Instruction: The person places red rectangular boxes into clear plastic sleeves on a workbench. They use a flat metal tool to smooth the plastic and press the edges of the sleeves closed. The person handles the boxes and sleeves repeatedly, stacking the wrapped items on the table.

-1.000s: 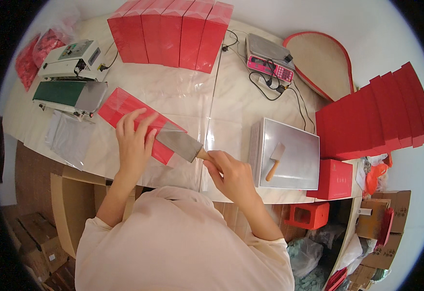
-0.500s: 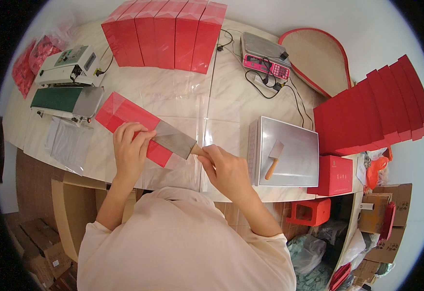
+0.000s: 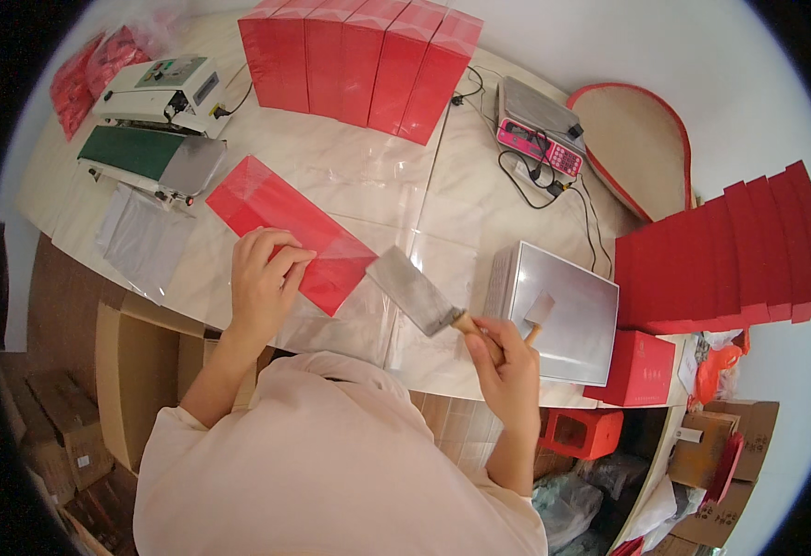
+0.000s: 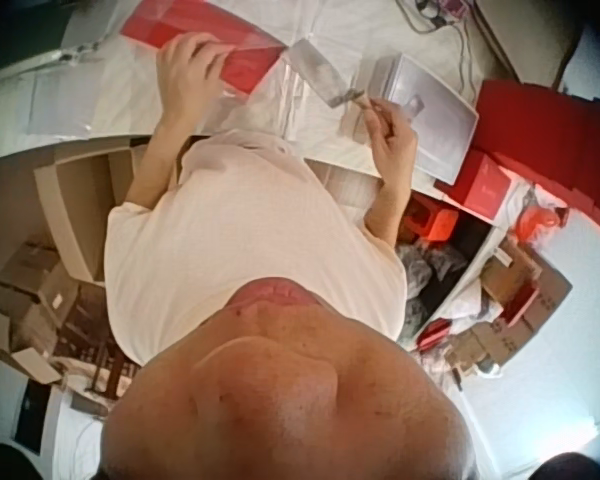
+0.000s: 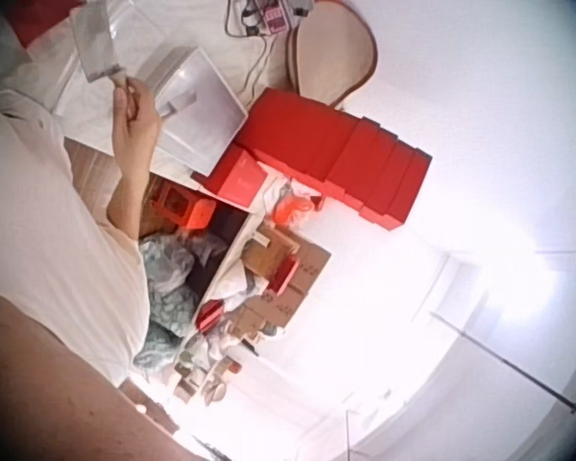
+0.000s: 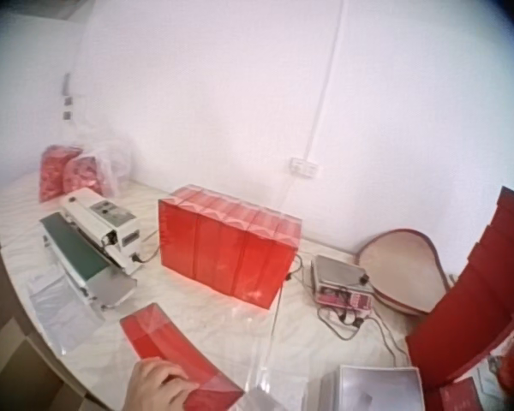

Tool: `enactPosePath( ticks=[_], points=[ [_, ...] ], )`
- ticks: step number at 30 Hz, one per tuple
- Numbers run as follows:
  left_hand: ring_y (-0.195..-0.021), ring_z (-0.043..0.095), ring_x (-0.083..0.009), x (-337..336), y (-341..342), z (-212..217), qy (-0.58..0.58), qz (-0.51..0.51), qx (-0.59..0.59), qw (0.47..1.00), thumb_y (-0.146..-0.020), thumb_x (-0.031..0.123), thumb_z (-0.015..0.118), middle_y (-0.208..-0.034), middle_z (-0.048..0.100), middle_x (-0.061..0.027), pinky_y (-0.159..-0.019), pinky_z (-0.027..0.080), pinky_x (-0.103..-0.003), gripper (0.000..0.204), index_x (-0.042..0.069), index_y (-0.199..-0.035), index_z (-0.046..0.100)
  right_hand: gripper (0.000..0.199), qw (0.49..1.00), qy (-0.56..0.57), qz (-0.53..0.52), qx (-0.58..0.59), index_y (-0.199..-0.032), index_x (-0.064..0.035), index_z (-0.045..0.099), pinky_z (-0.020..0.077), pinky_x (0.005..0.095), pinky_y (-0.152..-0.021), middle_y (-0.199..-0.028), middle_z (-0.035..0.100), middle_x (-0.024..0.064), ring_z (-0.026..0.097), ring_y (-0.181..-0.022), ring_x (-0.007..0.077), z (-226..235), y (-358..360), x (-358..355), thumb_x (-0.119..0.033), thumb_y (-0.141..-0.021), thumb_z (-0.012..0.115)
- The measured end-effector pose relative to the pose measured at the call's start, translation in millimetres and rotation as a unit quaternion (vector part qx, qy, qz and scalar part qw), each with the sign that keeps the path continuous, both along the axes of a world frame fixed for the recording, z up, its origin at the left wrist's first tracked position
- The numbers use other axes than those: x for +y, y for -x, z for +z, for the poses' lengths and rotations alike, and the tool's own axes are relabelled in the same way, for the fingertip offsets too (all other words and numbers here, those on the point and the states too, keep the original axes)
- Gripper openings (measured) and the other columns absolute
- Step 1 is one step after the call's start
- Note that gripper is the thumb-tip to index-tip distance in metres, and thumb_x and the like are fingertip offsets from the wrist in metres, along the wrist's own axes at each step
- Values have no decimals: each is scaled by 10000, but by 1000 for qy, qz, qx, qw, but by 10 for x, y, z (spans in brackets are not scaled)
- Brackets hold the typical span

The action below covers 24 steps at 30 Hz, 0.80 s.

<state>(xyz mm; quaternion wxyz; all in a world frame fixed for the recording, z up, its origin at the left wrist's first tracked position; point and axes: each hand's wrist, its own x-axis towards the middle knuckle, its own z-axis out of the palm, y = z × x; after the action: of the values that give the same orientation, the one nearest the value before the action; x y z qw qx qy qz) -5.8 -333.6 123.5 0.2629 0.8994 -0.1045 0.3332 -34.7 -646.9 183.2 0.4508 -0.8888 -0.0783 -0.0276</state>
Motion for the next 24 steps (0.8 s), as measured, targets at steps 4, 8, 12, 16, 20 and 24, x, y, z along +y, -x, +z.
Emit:
enactPosePath(
  ticks=[4,8,12,16,20,24],
  points=[
    [-976,563,-268,19,-2,6,-16,-4,7,1000,-744,23,723,-962,599,-42,-921,422,-442,152,92,-870,673,174,998,20,-25,-47,-1056,3,635,423,240,-522,-741,654,92,539,-570,102,-207,-141,293,-112,-929,666],
    [-979,573,-260,54,24,61,-25,-3,35,999,-796,49,687,-961,605,-50,-978,408,-464,115,91,-902,672,164,990,94,19,-108,-1037,-10,642,445,276,-479,-769,669,125,594,-529,176,-270,-188,445,-79,-897,691],
    [-932,597,-251,103,109,74,18,-5,83,996,-856,87,646,-941,638,-52,-1010,393,-475,86,82,-938,671,185,976,119,64,-170,-1041,-23,650,434,299,-450,-738,656,86,586,-512,192,-274,-212,500,-76,-873,703],
    [-897,612,-242,194,241,129,33,-41,105,993,-884,133,635,-937,665,-49,-1011,393,-476,109,76,-970,670,202,965,145,87,-201,-1047,-38,656,392,314,-411,-686,618,52,545,-477,193,-268,-213,533,-100,-864,711],
    [-862,612,-199,232,290,173,-11,-85,67,994,-857,193,692,-895,652,-32,-986,410,-452,169,97,-994,665,210,960,145,102,-217,-1058,-46,658,356,320,-392,-635,565,37,501,-447,187,-290,-183,599,-118,-868,710],
    [-878,606,-197,251,290,186,-50,-116,67,990,-800,307,751,-916,642,-28,-981,415,-453,313,106,-1024,664,223,957,149,112,-223,-1075,-47,656,348,324,-388,-616,529,35,479,-435,189,-289,-165,637,-119,-870,707]
  ],
)
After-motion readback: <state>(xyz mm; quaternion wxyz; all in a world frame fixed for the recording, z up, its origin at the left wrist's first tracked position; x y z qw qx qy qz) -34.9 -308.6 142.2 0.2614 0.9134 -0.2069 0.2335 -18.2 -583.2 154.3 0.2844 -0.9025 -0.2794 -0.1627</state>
